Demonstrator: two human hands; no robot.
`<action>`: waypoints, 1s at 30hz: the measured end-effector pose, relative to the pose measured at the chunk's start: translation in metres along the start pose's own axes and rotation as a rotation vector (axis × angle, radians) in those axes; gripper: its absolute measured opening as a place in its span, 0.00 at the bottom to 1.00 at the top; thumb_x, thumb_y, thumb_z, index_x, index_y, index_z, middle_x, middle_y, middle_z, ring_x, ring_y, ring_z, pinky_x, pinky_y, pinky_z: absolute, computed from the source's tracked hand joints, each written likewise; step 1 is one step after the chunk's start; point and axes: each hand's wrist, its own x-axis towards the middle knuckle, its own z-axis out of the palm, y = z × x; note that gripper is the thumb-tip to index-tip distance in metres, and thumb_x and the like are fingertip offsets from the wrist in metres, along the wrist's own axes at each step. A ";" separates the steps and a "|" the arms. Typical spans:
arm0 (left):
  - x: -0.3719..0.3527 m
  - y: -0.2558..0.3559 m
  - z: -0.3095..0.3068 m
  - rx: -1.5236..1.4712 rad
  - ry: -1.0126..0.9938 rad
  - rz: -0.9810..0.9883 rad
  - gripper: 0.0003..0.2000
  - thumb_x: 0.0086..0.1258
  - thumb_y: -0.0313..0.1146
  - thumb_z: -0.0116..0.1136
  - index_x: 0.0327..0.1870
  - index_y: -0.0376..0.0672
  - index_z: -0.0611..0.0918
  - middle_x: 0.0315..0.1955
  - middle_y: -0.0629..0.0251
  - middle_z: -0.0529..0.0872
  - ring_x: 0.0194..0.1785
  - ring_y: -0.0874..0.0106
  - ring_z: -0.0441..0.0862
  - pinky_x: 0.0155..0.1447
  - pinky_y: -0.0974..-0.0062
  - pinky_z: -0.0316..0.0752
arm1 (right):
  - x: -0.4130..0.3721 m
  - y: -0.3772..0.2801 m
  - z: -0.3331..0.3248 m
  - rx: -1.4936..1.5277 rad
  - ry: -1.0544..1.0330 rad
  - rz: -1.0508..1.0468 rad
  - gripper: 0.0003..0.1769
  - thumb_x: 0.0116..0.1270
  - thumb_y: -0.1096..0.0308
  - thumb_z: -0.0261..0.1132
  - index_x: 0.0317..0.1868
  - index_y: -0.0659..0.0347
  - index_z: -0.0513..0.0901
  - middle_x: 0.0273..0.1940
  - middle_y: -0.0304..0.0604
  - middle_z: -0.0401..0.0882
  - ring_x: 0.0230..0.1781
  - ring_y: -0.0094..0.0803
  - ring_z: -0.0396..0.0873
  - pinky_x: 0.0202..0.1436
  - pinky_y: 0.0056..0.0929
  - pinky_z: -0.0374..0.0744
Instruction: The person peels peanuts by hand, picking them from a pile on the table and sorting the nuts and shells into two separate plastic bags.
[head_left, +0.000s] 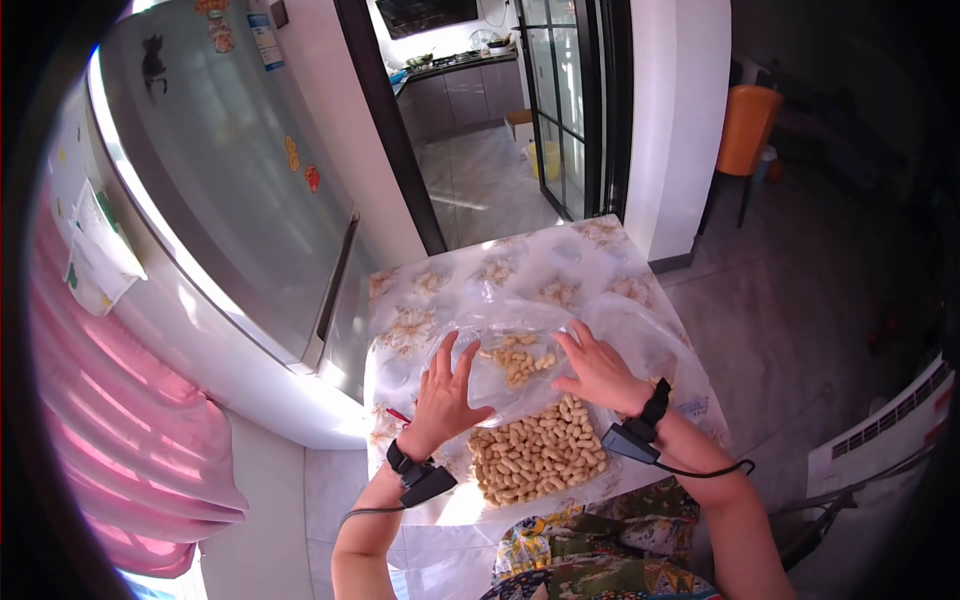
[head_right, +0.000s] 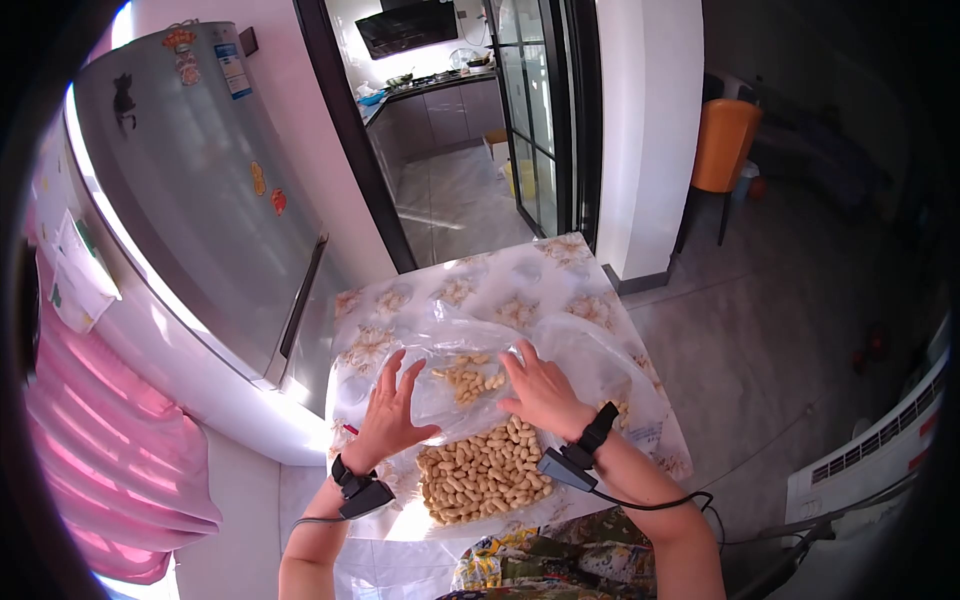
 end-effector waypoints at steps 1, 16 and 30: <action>0.002 -0.002 0.003 -0.064 -0.043 -0.034 0.48 0.41 0.36 0.76 0.69 0.49 0.63 0.70 0.47 0.55 0.66 0.46 0.66 0.63 0.56 0.70 | 0.001 0.000 -0.001 -0.008 -0.002 0.037 0.40 0.54 0.59 0.73 0.64 0.63 0.65 0.62 0.66 0.61 0.42 0.55 0.79 0.45 0.45 0.79; 0.006 -0.003 0.016 -0.178 -0.133 0.195 0.16 0.59 0.31 0.66 0.49 0.41 0.80 0.48 0.57 0.83 0.50 0.55 0.80 0.53 0.60 0.75 | -0.005 -0.009 -0.007 -0.159 -0.071 -0.051 0.17 0.58 0.58 0.69 0.44 0.58 0.81 0.45 0.39 0.79 0.53 0.37 0.74 0.58 0.42 0.64; -0.049 0.056 -0.028 -0.374 -0.166 0.047 0.14 0.58 0.31 0.68 0.45 0.40 0.82 0.42 0.58 0.84 0.43 0.58 0.83 0.45 0.67 0.78 | -0.071 -0.047 -0.049 0.159 -0.202 -0.045 0.18 0.56 0.62 0.70 0.43 0.61 0.77 0.37 0.44 0.76 0.39 0.45 0.79 0.41 0.41 0.78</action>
